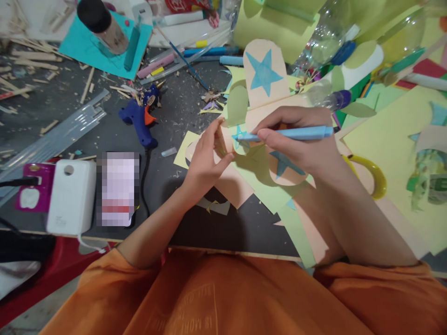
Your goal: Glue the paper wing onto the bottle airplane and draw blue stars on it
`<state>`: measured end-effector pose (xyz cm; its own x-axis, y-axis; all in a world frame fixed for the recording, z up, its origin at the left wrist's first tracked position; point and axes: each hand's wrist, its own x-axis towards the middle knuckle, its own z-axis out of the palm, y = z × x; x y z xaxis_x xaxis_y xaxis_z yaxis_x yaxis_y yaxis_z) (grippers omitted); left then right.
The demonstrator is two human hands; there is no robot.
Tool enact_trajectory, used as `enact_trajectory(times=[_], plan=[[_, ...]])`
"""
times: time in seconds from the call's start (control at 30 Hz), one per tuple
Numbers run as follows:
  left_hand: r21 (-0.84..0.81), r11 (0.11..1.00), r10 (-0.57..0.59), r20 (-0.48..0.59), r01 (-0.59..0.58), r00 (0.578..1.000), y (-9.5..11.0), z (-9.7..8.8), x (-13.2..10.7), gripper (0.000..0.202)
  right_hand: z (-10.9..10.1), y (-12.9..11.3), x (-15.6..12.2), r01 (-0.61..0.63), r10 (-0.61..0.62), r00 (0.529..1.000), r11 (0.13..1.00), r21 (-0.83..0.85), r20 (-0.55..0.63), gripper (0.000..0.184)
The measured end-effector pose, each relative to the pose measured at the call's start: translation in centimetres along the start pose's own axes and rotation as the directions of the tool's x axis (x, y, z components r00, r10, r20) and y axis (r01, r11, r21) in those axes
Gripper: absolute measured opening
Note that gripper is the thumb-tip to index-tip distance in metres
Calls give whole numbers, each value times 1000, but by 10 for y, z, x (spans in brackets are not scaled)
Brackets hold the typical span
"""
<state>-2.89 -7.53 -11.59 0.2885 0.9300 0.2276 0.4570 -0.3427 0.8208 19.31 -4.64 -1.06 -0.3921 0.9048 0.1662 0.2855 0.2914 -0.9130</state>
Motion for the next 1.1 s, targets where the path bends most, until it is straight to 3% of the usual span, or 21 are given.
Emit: enact_trajectory(times=[0.4,0.63,1.1], plan=[[7,1000,20,2,-20,1000,-3,-1,0,78,-1,3,-1,1,-1,1000,1000,-12,-17,18],[-3,1000,-21,-23,21,1000,-2,-2,-1,78,0,9,-1,48,-42,990,998,36,-136,26],[-10,1000,-28,-8,28,1000,-2,-3,-1,82,6,7,-2,58,-51,994,995,76,-93,15]])
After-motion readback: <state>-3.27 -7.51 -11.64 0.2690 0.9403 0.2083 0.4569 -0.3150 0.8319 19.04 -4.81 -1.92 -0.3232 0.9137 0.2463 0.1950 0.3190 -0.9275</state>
